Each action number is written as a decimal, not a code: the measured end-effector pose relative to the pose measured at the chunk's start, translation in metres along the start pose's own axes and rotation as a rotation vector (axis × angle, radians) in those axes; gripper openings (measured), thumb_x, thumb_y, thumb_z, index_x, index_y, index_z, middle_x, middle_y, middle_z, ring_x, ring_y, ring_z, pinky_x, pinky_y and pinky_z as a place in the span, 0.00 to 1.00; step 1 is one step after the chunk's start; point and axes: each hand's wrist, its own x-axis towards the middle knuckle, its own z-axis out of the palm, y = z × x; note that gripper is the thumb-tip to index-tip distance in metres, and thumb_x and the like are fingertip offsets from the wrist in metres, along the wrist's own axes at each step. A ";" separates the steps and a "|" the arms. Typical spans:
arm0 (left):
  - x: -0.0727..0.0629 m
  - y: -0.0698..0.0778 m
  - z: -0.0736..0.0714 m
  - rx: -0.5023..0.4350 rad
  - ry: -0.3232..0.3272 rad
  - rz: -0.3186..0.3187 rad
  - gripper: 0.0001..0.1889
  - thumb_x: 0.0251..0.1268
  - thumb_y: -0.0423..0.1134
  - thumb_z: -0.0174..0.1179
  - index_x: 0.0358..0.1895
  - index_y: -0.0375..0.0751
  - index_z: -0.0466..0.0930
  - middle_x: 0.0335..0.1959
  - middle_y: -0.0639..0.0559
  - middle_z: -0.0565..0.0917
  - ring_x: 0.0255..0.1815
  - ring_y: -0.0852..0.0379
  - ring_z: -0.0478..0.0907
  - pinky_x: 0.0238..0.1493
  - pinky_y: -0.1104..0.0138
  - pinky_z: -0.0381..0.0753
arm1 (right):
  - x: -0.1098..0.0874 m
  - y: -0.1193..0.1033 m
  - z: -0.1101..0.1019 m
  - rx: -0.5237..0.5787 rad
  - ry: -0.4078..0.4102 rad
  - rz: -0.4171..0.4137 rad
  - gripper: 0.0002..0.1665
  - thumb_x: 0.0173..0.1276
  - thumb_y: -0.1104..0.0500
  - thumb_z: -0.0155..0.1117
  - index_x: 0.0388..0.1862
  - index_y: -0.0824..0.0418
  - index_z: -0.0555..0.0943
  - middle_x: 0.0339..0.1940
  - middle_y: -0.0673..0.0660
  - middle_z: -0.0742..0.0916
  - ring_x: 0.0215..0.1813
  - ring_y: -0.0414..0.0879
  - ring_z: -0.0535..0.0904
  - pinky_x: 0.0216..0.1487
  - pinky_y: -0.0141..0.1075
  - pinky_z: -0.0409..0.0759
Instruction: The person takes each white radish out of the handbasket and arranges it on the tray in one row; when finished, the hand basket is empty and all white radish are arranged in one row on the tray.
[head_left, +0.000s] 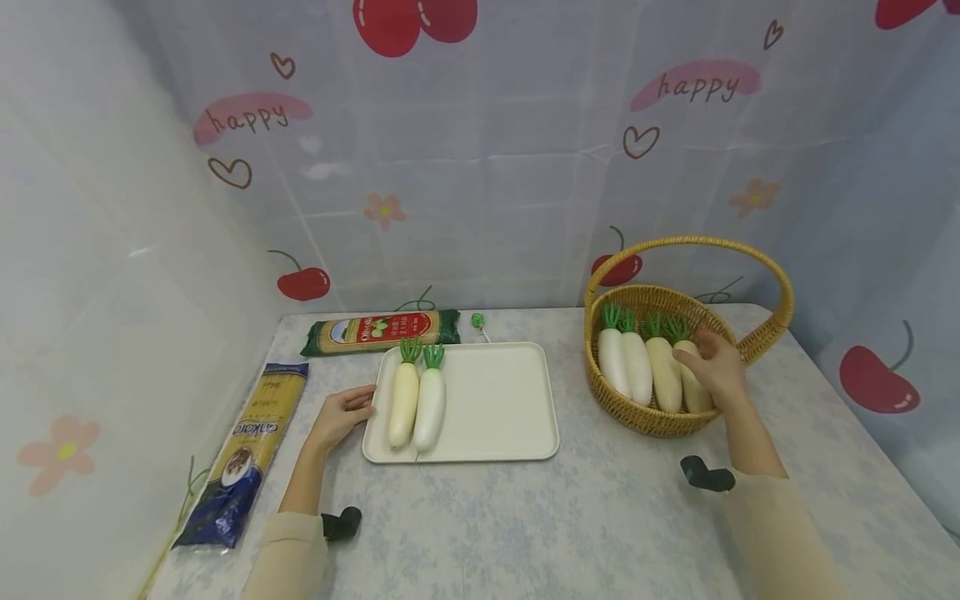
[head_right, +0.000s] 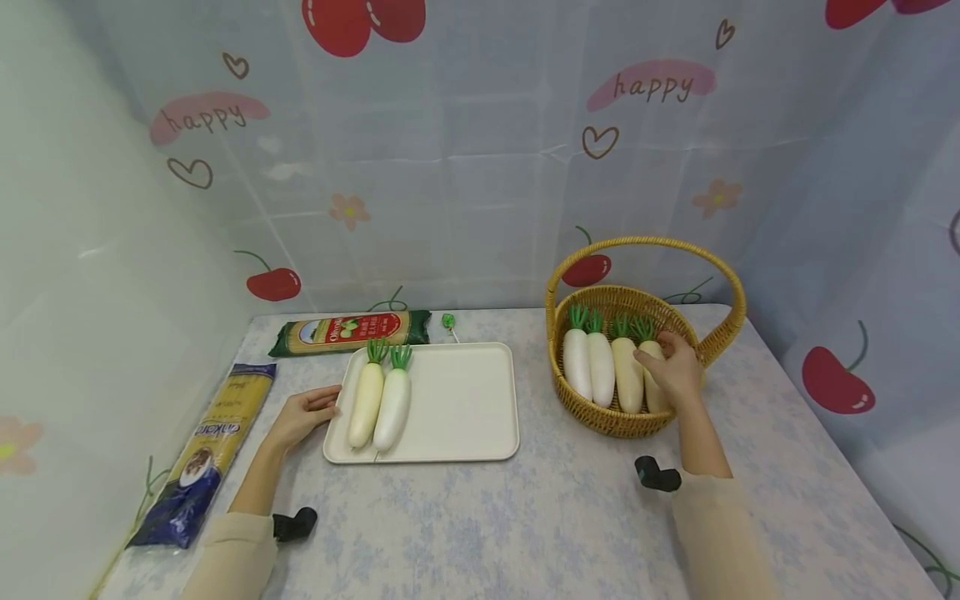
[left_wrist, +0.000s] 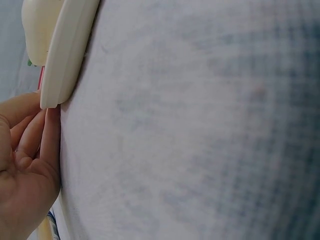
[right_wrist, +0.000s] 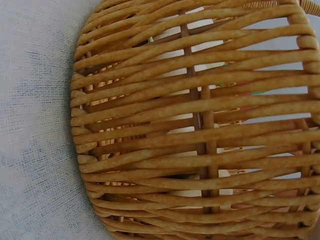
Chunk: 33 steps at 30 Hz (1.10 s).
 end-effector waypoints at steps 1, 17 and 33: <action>0.000 0.000 0.000 0.000 0.002 -0.002 0.25 0.63 0.28 0.59 0.63 0.26 0.68 0.60 0.30 0.72 0.62 0.39 0.69 0.47 0.75 0.76 | 0.001 0.001 -0.001 -0.002 -0.006 0.010 0.44 0.70 0.49 0.54 0.72 0.74 0.51 0.67 0.78 0.62 0.67 0.72 0.58 0.62 0.61 0.62; 0.000 0.000 0.001 0.009 0.005 -0.006 0.25 0.63 0.29 0.59 0.63 0.26 0.68 0.60 0.31 0.72 0.62 0.39 0.69 0.49 0.73 0.77 | 0.013 0.001 -0.004 -0.048 -0.196 0.119 0.51 0.68 0.52 0.57 0.72 0.77 0.40 0.70 0.81 0.48 0.69 0.75 0.47 0.66 0.62 0.54; 0.000 0.000 0.000 0.050 0.016 0.004 0.25 0.62 0.29 0.59 0.63 0.27 0.69 0.60 0.32 0.72 0.62 0.40 0.69 0.49 0.76 0.74 | 0.006 0.000 -0.001 -0.186 -0.067 0.073 0.48 0.66 0.53 0.59 0.71 0.78 0.48 0.67 0.81 0.59 0.65 0.76 0.56 0.62 0.63 0.60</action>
